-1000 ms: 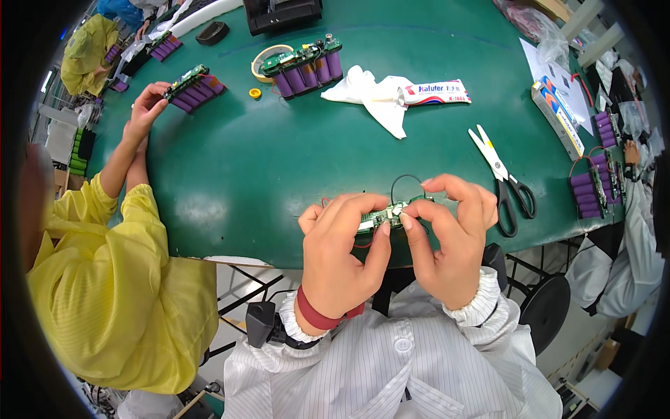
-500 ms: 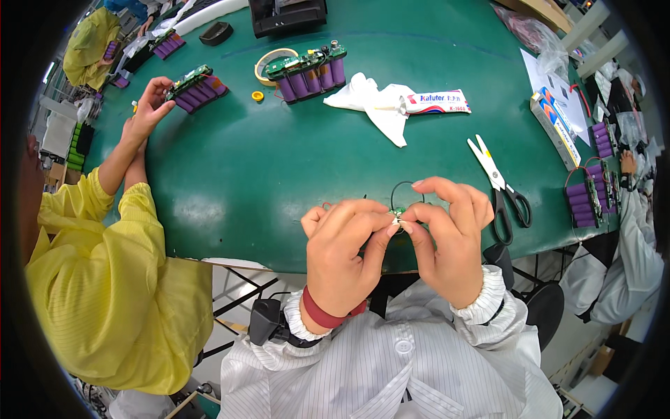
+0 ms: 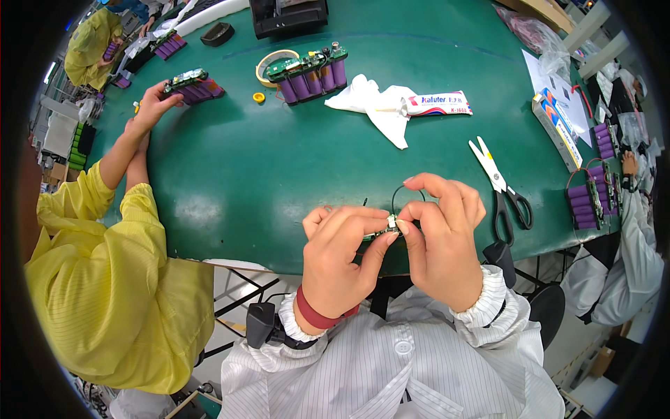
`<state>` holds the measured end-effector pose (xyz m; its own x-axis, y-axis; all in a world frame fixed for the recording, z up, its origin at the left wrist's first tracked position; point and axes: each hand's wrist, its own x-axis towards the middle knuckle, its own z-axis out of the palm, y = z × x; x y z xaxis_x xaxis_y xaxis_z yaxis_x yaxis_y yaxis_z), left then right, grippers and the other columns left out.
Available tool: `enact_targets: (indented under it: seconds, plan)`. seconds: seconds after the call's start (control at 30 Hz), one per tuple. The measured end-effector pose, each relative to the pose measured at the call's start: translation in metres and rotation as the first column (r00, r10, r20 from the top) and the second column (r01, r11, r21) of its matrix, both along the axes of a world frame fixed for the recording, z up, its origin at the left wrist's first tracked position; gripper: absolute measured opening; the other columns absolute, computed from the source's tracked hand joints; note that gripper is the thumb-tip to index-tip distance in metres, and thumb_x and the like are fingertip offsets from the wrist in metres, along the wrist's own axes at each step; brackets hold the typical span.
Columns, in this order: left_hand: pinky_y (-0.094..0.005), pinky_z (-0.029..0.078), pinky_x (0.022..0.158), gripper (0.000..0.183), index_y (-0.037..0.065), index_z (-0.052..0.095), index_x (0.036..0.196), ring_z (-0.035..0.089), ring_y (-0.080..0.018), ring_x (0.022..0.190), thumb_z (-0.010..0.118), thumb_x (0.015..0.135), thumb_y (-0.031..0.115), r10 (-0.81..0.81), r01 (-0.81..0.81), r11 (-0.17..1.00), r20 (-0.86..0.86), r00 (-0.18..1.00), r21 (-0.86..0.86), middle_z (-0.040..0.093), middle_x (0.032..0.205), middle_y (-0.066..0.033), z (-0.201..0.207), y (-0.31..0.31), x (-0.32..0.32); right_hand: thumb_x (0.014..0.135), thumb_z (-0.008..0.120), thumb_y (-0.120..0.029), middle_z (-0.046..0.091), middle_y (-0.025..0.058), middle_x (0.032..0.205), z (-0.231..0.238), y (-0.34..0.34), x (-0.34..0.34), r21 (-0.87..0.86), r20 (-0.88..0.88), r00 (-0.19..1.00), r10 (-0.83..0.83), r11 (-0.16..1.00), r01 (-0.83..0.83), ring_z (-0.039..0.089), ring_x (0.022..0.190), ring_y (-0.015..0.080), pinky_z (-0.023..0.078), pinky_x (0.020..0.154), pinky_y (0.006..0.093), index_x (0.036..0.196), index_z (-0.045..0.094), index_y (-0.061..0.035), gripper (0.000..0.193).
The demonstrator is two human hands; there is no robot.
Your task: Assembling lithium-ion battery packs with circuit boards using protective tape and adhesive.
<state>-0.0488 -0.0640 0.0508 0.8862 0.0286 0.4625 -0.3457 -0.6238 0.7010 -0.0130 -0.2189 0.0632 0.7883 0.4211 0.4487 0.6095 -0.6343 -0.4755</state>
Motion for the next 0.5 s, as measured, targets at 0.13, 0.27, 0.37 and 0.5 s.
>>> enact_targets:
  seconds: [0.13,0.27,0.37,0.5]
  plan:
    - [-0.0308,0.037,0.077,0.023,0.005,0.064,0.092,0.063,-0.0193,0.077,0.076,0.072,0.005,0.009,-0.009,1.0,-0.018,1.0,-0.019,0.069,0.091,-0.0054,0.003,-0.004,0.0,0.078,0.06,-0.003,0.048,0.008,0.129,-0.001,0.001,-0.003,-0.021,0.003,0.999,-0.042,0.999,0.042,0.042,0.109,0.0278,0.024,0.088,0.0449,0.086,0.055,-0.0054,0.009]
    - [-0.0312,0.038,0.078,0.032,0.004,0.064,0.1,0.064,-0.0207,0.081,0.076,0.071,0.004,0.001,-0.001,1.0,-0.023,1.0,0.0,0.069,0.092,-0.0069,0.003,-0.001,0.0,0.074,0.059,-0.004,0.044,0.0084,0.135,0.008,0.001,-0.002,-0.096,0.03,0.999,-0.038,0.995,0.041,0.041,0.11,0.0273,0.024,0.088,0.0462,0.086,0.054,-0.0046,0.013]
    - [-0.0312,0.038,0.078,0.031,0.004,0.064,0.099,0.064,-0.0214,0.08,0.076,0.07,0.003,-0.006,0.006,1.0,-0.005,1.0,0.023,0.069,0.092,-0.0078,0.003,0.0,0.0,0.07,0.059,-0.007,0.043,0.0086,0.137,0.017,0.002,-0.001,-0.214,0.015,1.0,-0.013,0.977,0.016,0.041,0.113,0.0257,0.024,0.087,0.0473,0.083,0.054,-0.0034,0.014]
    - [-0.0313,0.038,0.078,0.031,0.003,0.064,0.099,0.064,-0.0217,0.081,0.075,0.07,0.002,-0.004,0.004,1.0,-0.011,1.0,0.017,0.068,0.091,-0.0084,0.004,-0.002,0.0,0.069,0.059,-0.01,0.042,0.0085,0.137,0.022,0.002,0.002,-0.327,0.082,0.996,0.018,0.945,0.01,0.041,0.114,0.0238,0.025,0.087,0.0467,0.077,0.055,-0.0026,0.012]
